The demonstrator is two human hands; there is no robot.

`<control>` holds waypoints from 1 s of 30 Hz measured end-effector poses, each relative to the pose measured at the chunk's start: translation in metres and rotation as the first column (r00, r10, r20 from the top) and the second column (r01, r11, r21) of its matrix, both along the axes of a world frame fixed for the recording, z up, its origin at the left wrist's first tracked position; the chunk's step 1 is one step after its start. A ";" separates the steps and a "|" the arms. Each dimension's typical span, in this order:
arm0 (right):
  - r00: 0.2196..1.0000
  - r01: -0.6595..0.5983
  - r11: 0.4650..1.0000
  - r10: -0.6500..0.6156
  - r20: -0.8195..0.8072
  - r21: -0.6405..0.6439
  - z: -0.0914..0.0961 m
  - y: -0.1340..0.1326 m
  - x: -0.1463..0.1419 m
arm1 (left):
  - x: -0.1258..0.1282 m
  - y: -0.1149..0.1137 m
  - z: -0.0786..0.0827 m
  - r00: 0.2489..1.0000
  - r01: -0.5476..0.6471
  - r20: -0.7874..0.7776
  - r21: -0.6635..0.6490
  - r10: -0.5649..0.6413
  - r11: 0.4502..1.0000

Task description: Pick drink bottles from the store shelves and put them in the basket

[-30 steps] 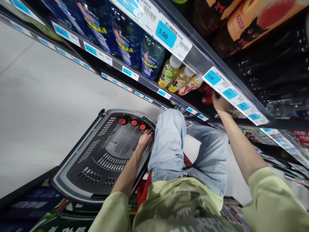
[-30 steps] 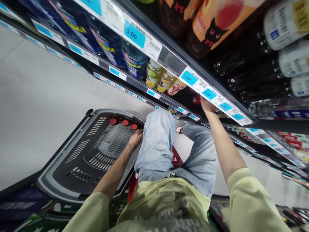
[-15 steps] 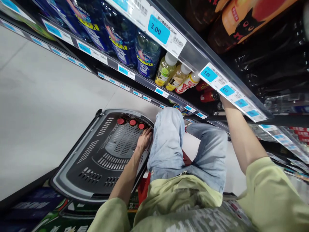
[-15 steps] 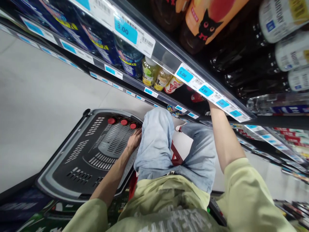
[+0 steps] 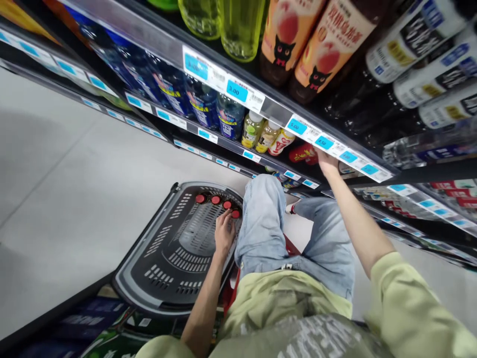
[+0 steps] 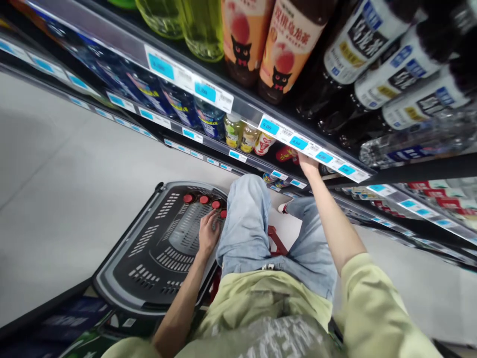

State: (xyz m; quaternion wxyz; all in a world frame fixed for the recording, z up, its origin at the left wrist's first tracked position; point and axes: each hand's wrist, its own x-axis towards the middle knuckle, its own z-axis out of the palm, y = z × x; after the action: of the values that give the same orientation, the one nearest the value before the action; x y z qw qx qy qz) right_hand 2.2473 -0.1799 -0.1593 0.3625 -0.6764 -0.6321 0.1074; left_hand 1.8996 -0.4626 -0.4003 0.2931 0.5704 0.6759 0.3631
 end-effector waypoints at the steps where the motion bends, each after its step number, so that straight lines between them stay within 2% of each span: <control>1: 0.999 -0.001 1.000 0.003 -0.053 0.031 -0.001 -0.012 -0.008 | -0.001 -0.001 0.013 0.998 -0.060 0.027 0.047 0.058 0.997; 3: 0.979 0.007 0.993 0.018 -0.203 0.121 -0.003 -0.043 -0.024 | -0.001 -0.001 0.042 0.985 -0.156 0.092 0.133 0.144 0.979; 5: 0.957 -0.042 0.982 0.093 -0.274 0.186 0.000 -0.079 -0.039 | 0.001 -0.002 0.075 0.969 -0.213 0.167 0.191 0.183 0.958; 7: 0.945 -0.072 0.962 0.150 -0.291 0.263 0.009 -0.115 -0.052 | 0.009 -0.002 0.109 0.950 -0.223 0.265 0.202 0.166 0.954; 9: 0.929 -0.024 0.936 0.151 -0.338 0.351 0.023 -0.149 -0.063 | 0.024 -0.005 0.139 0.906 -0.178 0.412 0.159 0.099 0.971; 11: 0.892 0.058 0.911 0.136 -0.431 0.408 0.041 -0.177 -0.072 | 0.046 -0.009 0.164 0.789 -0.095 0.614 0.086 0.023 0.992; 12: 0.865 0.088 0.906 0.137 -0.482 0.415 0.050 -0.190 -0.075 | 0.060 -0.012 0.173 0.693 -0.051 0.721 0.048 0.001 0.998; 14: 0.796 0.095 0.917 0.164 -0.583 0.387 0.068 -0.212 -0.079 | 0.087 -0.021 0.186 0.449 0.024 0.894 -0.027 0.013 0.999; 16: 0.692 0.053 0.948 0.191 -0.696 0.314 0.082 -0.231 -0.081 | 0.112 -0.034 0.191 0.230 0.116 0.971 -0.090 0.061 0.989; 17: 0.628 0.032 0.963 0.190 -0.755 0.269 0.087 -0.239 -0.082 | 0.121 -0.043 0.190 0.159 0.156 0.984 -0.108 0.083 0.982; 19: 0.501 -0.004 0.982 0.165 -0.850 0.189 0.095 -0.254 -0.082 | 0.131 -0.060 0.187 0.097 0.212 0.991 -0.114 0.095 0.971; 22: 0.392 -0.003 0.992 0.114 -0.913 0.122 0.098 -0.270 -0.083 | 0.131 -0.082 0.180 0.129 0.254 0.991 -0.080 0.048 0.964; 26: 0.294 0.066 0.996 0.035 -0.955 0.057 0.095 -0.287 -0.081 | 0.124 -0.094 0.170 0.184 0.302 0.983 -0.058 0.002 0.952; 30: 0.300 0.036 0.998 0.030 -0.953 0.042 0.094 -0.300 -0.080 | 0.122 -0.095 0.158 0.179 0.410 0.982 -0.023 -0.055 0.912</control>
State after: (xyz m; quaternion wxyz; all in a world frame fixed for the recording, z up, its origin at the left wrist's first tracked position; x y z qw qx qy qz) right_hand 2.1675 -0.4797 -0.0655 0.6850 -0.4728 -0.2966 0.4683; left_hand 2.0217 -0.5580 -0.2422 0.7788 0.2669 0.2914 0.4871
